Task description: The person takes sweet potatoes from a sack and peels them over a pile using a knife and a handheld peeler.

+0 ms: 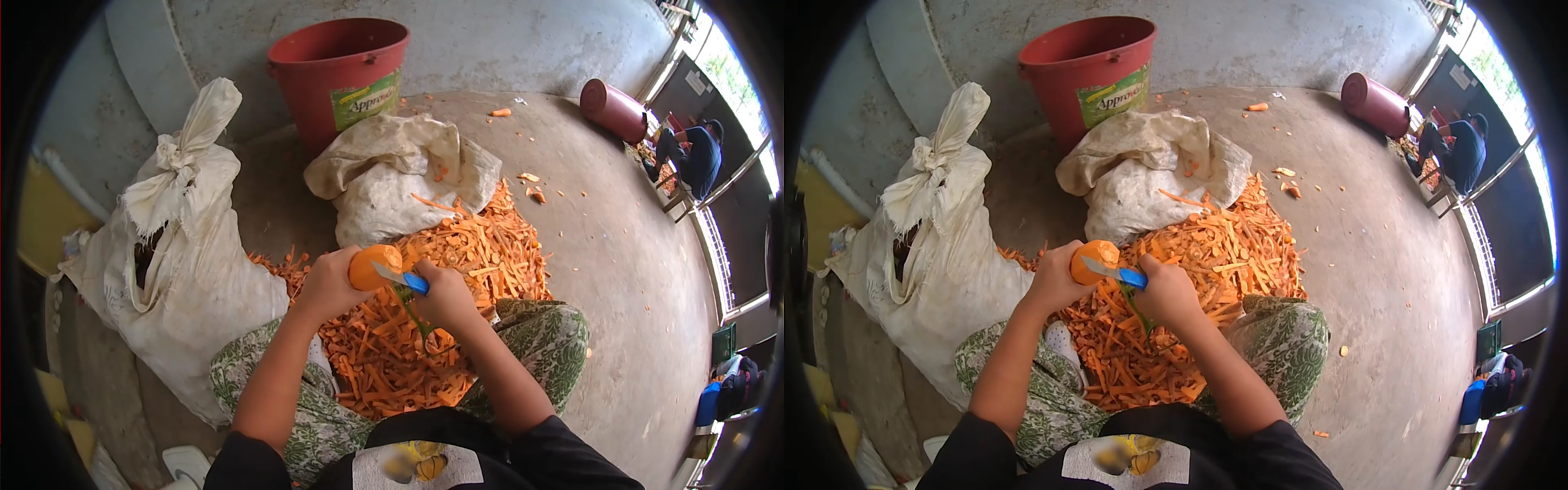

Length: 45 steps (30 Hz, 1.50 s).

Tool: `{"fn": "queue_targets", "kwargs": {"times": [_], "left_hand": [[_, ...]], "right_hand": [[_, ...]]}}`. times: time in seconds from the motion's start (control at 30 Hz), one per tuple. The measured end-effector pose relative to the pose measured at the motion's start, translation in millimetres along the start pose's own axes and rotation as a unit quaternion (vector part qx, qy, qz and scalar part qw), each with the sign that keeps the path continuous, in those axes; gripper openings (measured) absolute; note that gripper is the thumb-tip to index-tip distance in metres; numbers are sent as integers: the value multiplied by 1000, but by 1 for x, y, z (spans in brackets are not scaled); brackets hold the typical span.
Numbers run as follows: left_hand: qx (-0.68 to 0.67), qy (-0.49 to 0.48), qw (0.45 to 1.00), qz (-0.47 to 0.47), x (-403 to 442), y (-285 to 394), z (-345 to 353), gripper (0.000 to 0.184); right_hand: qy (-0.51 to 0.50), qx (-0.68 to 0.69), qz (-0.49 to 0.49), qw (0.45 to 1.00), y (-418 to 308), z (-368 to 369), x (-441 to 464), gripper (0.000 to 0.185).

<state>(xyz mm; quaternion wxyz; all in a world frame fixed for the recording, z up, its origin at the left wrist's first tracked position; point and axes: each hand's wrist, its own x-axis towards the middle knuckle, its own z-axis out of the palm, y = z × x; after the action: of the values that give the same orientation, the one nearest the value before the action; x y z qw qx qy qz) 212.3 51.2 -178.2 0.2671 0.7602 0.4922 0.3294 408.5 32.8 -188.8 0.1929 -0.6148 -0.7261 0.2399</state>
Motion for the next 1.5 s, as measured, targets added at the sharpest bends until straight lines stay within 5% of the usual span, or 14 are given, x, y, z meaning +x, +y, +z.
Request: {"fn": "queue_targets", "kwargs": {"times": [0.1,0.17,0.43,0.57,0.63,0.73,0.87,0.9,0.97,1.07,1.2,1.37,1.4,1.5], "left_hand": [[-87,-84,993,4,-10,15,0,36],[-132,-94,973,163,-18,38,3,35],[13,-171,984,38,-21,32,-17,35],[192,-429,875,115,-37,17,-11,29],[271,-586,755,116,-41,8,-26,25],[419,-497,754,98,26,-12,-77,26],[449,130,879,99,150,17,-194,38],[473,127,870,-57,182,19,-241,46],[665,283,669,173,176,53,-267,54],[585,190,781,107,144,53,-274,53],[434,130,891,-35,84,-75,-307,41],[453,52,824,-335,-51,-341,-407,25],[127,-88,802,-577,-43,-271,-406,26],[166,99,914,-356,-118,-281,-346,26]], "right_hand": [[-38,46,195,979,19,-3,18,16],[-39,-67,205,976,74,23,34,18],[51,-114,191,974,76,-9,23,17],[49,-52,116,991,34,-49,2,20],[37,-27,103,994,19,-65,-10,22],[14,-13,87,996,15,-72,-19,22],[12,-23,81,996,19,-67,-19,22],[22,-17,81,996,21,-67,-18,22],[32,-15,81,996,22,-73,-18,22],[52,23,103,993,19,-85,-20,23],[102,44,125,986,24,-93,-19,19],[190,97,121,969,37,-95,-19,23],[200,120,116,965,37,-96,-18,25],[211,137,109,962,34,-97,-18,27]]}}
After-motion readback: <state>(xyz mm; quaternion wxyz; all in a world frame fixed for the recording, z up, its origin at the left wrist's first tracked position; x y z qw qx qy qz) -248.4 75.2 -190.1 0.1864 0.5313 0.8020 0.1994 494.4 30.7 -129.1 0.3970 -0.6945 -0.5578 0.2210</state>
